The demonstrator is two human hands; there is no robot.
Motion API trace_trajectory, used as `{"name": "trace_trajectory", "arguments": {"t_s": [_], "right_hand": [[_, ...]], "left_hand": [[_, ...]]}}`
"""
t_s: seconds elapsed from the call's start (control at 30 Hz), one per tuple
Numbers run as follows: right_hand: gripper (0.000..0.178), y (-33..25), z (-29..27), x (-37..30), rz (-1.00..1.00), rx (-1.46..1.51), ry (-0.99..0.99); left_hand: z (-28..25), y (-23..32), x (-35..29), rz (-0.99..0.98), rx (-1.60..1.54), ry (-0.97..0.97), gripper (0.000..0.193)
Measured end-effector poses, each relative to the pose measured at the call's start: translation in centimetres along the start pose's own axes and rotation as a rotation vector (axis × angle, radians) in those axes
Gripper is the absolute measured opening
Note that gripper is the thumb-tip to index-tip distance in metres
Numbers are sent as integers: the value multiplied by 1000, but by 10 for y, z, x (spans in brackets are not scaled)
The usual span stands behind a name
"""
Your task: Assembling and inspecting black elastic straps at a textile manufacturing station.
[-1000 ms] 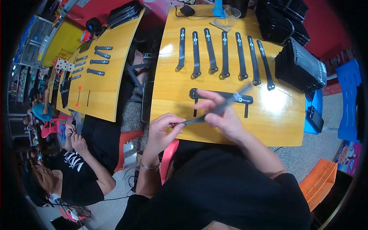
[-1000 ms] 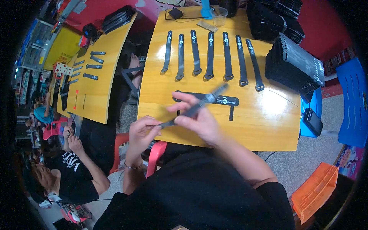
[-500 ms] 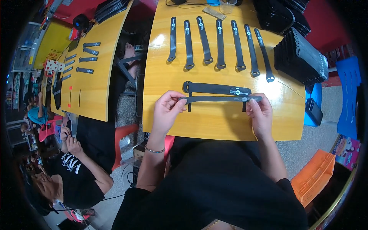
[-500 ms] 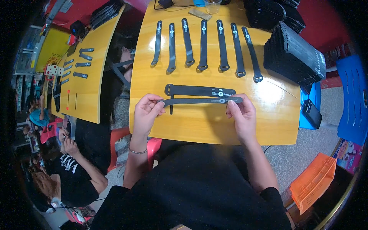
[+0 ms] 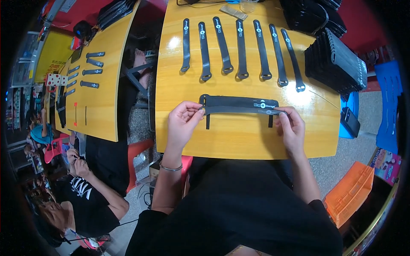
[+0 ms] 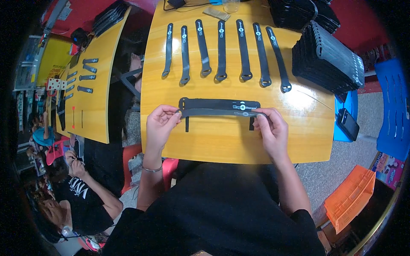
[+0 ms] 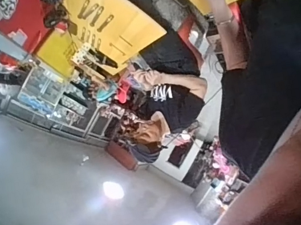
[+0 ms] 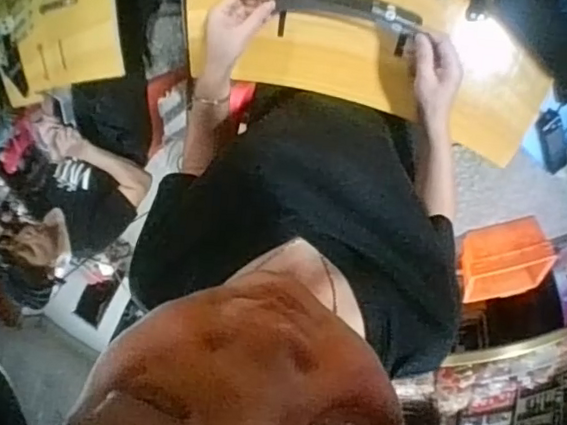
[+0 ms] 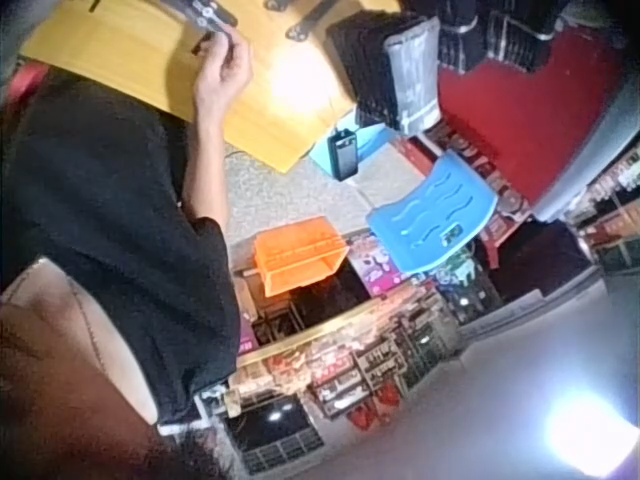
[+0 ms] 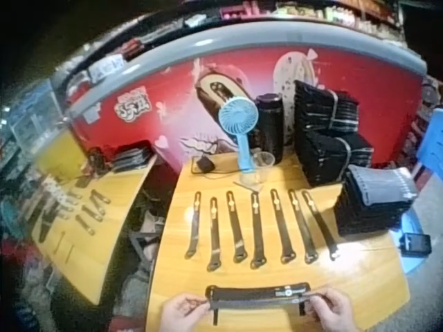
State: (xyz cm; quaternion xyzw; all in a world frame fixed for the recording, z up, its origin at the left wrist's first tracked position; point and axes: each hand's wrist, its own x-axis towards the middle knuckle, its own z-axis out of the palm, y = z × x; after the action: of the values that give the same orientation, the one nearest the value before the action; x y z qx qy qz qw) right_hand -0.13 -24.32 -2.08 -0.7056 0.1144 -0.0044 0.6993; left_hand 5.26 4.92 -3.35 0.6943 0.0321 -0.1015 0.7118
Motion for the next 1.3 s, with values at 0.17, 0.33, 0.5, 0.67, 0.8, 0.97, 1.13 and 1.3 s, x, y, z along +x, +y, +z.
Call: {"name": "trace_trajectory", "arguments": {"t_s": [0.17,0.33,0.5,0.67,0.8,0.97,1.13,1.3], "right_hand": [[21,-3,-4,5,-114,-135,-11],[20,3,1,11,-254,-234,100],[13,15,-2,12,-123,-104,107],[12,14,1,14,-158,-152,120],[11,15,2,15,-158,-187,126],[10,13,3,15,-162,-230,137],[9,14,3,15,-160,-293,155],[8,15,3,16,-167,-295,166]], "left_hand": [[1,0,5,3,27,14,13],[1,-2,10,9,31,31,14],[3,-9,16,65,101,81,13],[7,-10,17,80,117,107,11],[7,-12,18,96,98,91,11],[6,-15,19,99,109,92,10],[6,-15,20,96,116,96,10],[7,-16,21,102,132,110,9]]}}
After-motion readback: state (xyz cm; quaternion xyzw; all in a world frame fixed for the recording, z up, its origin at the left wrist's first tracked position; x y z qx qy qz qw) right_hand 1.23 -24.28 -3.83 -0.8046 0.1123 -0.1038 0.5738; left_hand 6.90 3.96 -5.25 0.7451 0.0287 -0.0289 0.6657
